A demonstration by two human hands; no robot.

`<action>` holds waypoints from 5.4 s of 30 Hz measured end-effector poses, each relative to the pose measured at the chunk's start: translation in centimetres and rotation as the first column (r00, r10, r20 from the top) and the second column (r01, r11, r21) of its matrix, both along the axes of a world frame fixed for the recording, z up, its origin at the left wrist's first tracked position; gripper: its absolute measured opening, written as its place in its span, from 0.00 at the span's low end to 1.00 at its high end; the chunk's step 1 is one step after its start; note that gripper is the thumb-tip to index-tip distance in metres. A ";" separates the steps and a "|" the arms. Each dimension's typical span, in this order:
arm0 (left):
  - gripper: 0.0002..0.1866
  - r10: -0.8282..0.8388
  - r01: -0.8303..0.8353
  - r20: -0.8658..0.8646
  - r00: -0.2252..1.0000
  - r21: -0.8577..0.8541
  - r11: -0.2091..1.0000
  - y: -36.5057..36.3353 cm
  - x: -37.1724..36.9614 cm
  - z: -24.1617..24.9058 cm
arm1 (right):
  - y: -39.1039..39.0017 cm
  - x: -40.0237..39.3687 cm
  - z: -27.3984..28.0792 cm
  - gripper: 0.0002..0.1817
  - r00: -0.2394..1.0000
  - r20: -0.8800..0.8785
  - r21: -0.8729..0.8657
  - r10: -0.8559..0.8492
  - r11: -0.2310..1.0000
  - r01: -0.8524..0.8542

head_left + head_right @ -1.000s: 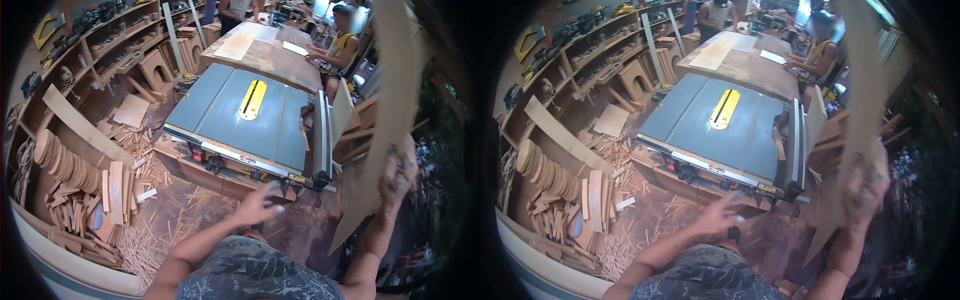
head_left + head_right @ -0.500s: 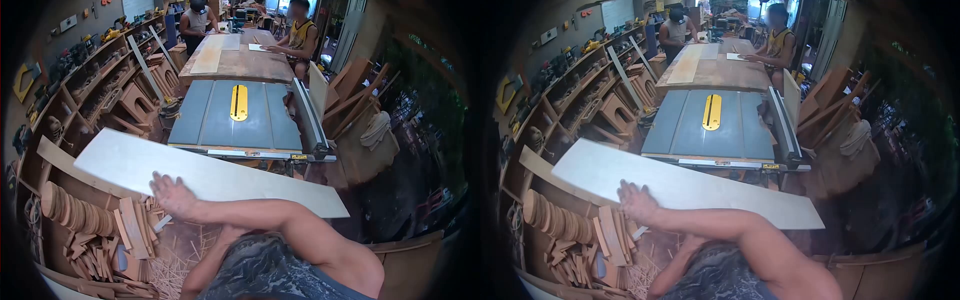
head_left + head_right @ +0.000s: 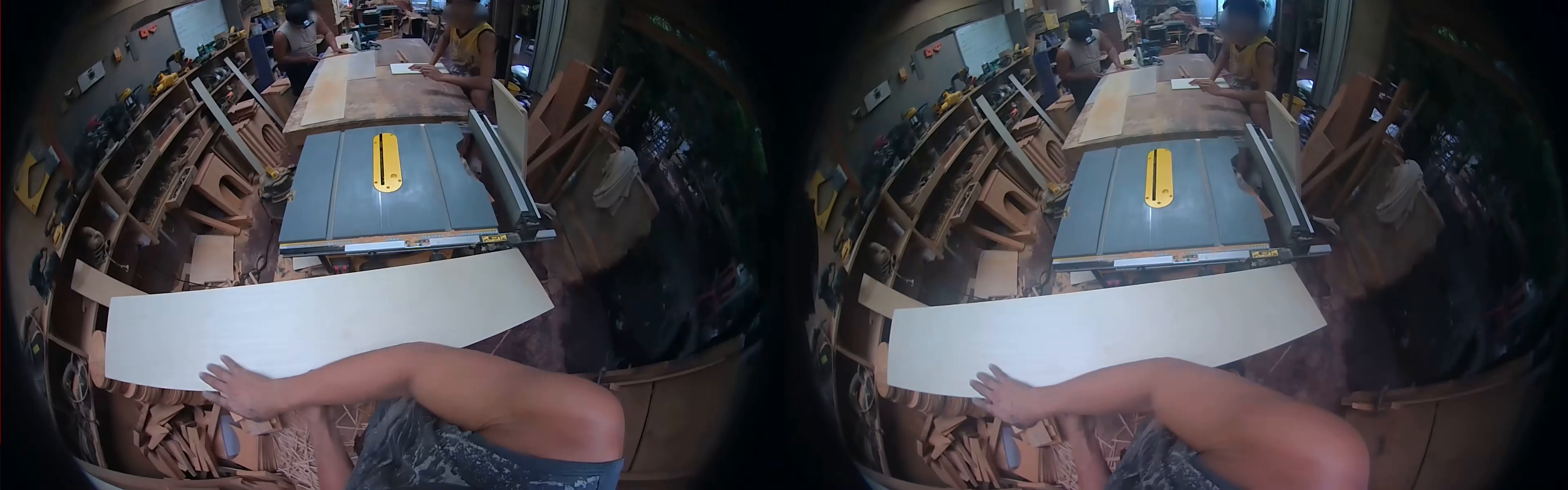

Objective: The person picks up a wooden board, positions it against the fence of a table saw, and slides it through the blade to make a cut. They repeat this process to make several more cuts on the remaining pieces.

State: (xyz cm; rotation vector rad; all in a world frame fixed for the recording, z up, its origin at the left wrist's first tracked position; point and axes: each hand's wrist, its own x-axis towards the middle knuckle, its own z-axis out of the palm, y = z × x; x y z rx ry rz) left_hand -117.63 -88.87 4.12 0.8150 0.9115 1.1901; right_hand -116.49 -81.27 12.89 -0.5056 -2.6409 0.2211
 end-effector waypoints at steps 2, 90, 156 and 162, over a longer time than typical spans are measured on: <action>0.29 0.103 -0.103 0.037 0.994 -0.005 0.995 0.6 -2.3 0.6 | -0.3 2.0 -3.0 0.39 0.980 -0.193 -0.103 -0.036 0.995 0.016; 0.32 0.472 0.604 -0.881 0.002 0.378 0.702 38.9 10.2 -7.1 | 10.2 58.0 -11.8 0.44 0.315 0.386 0.012 -0.867 0.346 0.938; 0.39 0.572 0.483 -0.813 0.107 0.546 0.685 38.6 12.1 -9.7 | 11.4 57.8 -11.7 0.44 0.323 0.239 0.074 -0.916 0.349 0.934; 0.37 0.574 0.498 -0.815 0.079 0.531 0.685 38.4 12.3 -9.2 | 11.2 57.7 -11.6 0.44 0.319 0.251 0.067 -0.914 0.345 0.936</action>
